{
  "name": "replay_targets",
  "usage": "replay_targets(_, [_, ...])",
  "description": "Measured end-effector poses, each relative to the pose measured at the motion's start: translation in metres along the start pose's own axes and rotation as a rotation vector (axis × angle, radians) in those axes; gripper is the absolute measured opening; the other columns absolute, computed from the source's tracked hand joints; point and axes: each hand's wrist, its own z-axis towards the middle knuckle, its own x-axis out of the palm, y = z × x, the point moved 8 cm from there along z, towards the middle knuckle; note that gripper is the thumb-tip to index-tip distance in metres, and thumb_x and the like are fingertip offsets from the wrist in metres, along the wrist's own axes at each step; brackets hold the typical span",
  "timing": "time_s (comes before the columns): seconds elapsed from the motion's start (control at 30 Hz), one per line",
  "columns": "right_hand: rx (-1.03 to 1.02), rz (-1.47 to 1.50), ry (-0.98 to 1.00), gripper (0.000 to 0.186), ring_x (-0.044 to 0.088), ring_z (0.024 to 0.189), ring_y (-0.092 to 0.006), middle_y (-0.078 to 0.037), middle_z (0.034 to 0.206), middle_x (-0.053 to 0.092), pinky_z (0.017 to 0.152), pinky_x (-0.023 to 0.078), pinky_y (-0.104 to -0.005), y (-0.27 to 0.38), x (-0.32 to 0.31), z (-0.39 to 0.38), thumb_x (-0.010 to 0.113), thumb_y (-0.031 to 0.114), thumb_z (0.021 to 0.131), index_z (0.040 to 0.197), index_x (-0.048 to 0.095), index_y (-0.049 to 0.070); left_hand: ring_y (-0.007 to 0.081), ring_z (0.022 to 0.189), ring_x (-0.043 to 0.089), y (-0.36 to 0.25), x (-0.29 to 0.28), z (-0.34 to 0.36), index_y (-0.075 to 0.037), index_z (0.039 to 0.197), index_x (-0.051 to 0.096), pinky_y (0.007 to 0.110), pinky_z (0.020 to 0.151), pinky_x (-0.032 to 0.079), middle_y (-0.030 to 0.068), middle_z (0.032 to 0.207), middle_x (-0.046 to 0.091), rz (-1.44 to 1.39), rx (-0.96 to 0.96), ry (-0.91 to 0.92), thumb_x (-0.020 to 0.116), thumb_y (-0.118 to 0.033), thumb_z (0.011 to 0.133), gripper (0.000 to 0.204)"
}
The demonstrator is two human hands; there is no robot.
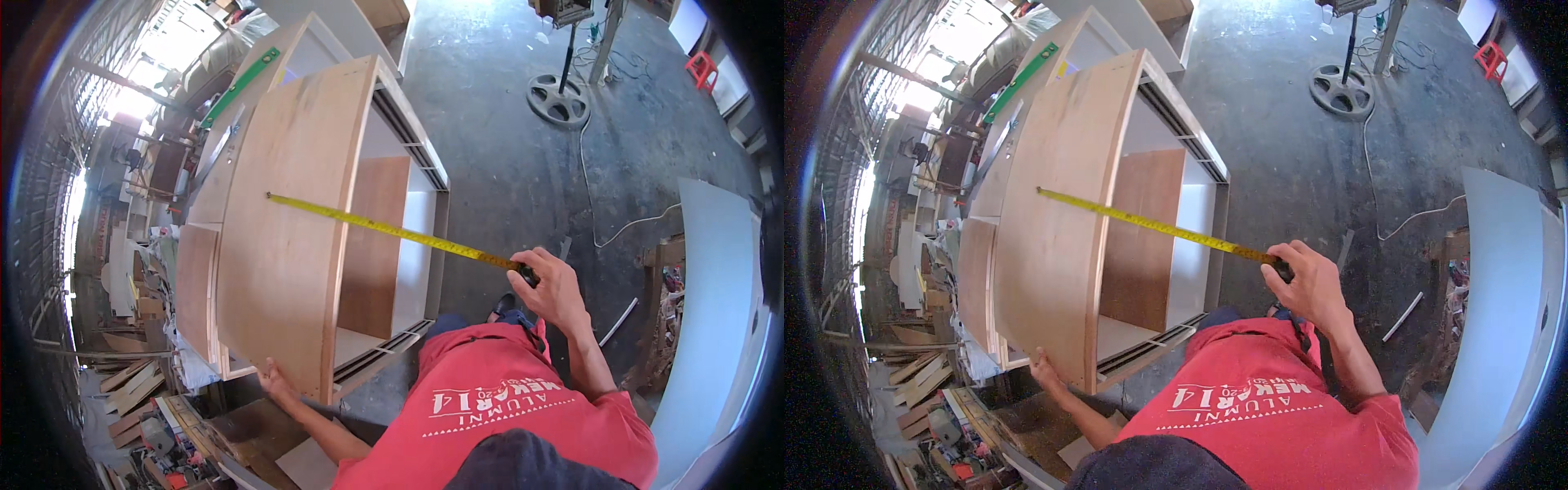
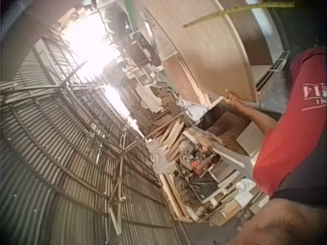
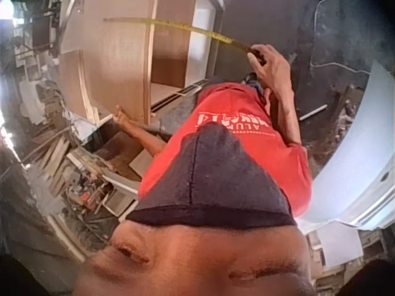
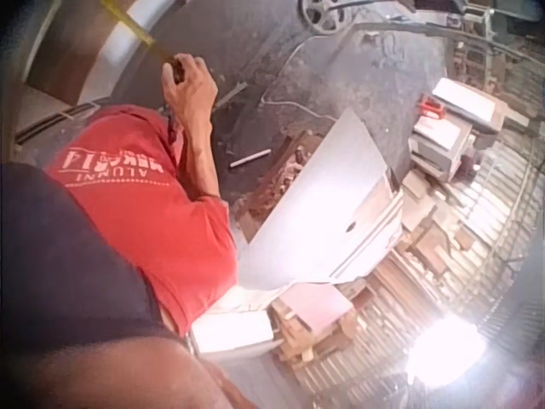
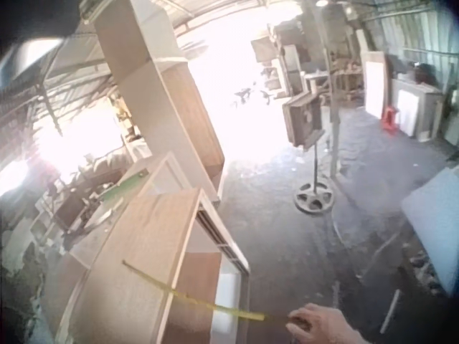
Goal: The person measures wooden furniture units and boards using a tape measure, then hammers nails into wooden strips on a workbench with a hammer.
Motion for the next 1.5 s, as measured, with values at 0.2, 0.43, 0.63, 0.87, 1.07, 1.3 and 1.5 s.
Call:
replay_targets(0.2, [0.005,0.164,0.072,0.028,0.068,0.093,-0.0343,-0.013,0.103,0.07,0.082,0.055,-0.0418,-0.042,-0.012,0.055,0.067,0.031,0.09,0.108,0.071,0.01,0.0279,0.114,0.06,-0.11,0.091,-0.025,0.007,0.142,0.046,0.038,0.1,0.048,0.0186,0.131,0.061,-0.03,0.31,0.072,0.06,-0.009,0.098,0.049])
replay_targets(0.43, [0.098,0.248,-0.129,0.027,0.067,0.093,-0.0337,-0.012,0.101,0.069,0.081,0.053,-0.0429,-0.103,-0.066,0.133,0.065,0.032,0.091,0.106,0.07,0.011,0.0271,0.113,0.061,-0.32,0.328,-0.095,0.004,0.14,0.049,0.038,0.1,0.048,0.0169,0.131,0.061,-0.159,0.97,0.013,0.061,-0.013,0.098,0.047])
replay_targets(0.63, [0.218,0.045,-0.417,0.028,0.066,0.09,-0.0328,-0.012,0.1,0.067,0.078,0.052,-0.0408,-0.159,-0.144,0.177,0.065,0.03,0.092,0.11,0.069,0.009,0.0265,0.114,0.061,-0.425,0.602,-0.21,0.002,0.139,0.053,0.039,0.101,0.048,0.0155,0.132,0.06,-0.252,0.889,0.959,0.061,-0.014,0.098,0.045])
replay_targets(0.87, [0.582,0.086,-0.815,0.029,0.066,0.1,-0.0346,-0.013,0.103,0.07,0.086,0.052,-0.042,-0.232,-0.234,0.148,0.063,0.032,0.093,0.109,0.069,0.008,0.0304,0.13,0.056,-0.482,0.793,-0.435,0.002,0.14,0.054,0.038,0.11,0.04,0.019,0.138,0.06,0.319,1.29,1.684,0.062,-0.006,0.09,0.051])
replay_targets(1.07, [0.74,0.171,-1.202,0.028,0.07,0.093,-0.0323,-0.016,0.099,0.072,0.083,0.054,-0.0382,-0.323,-0.301,0.137,0.065,0.028,0.092,0.108,0.07,0.006,0.031,0.129,0.056,-0.503,0.893,-0.618,-0.004,0.141,0.055,0.038,0.11,0.041,0.0184,0.139,0.059,0.417,1.506,2.003,0.065,-0.01,0.09,0.052])
replay_targets(1.3, [0.834,0.257,-1.419,0.03,0.069,0.084,-0.0287,-0.015,0.094,0.072,0.077,0.054,-0.0366,-0.453,-0.436,0.144,0.066,0.029,0.091,0.109,0.069,0.005,0.0286,0.113,0.065,-0.388,1.156,-0.754,-0.003,0.139,0.057,0.037,0.098,0.048,0.017,0.122,0.068,0.714,1.401,2.113,0.072,-0.027,0.088,0.059])
replay_targets(1.5, [0.927,0.229,-1.488,0.029,0.068,0.079,-0.0302,-0.015,0.088,0.069,0.072,0.051,-0.0419,-0.518,-0.601,0.13,0.066,0.027,0.091,0.114,0.066,0.008,0.0236,0.074,0.066,-0.308,1.283,-0.765,-0.001,0.122,0.065,0.039,0.062,0.052,0.0119,0.089,0.069,1.201,0.654,1.916,0.069,-0.022,0.087,0.041])
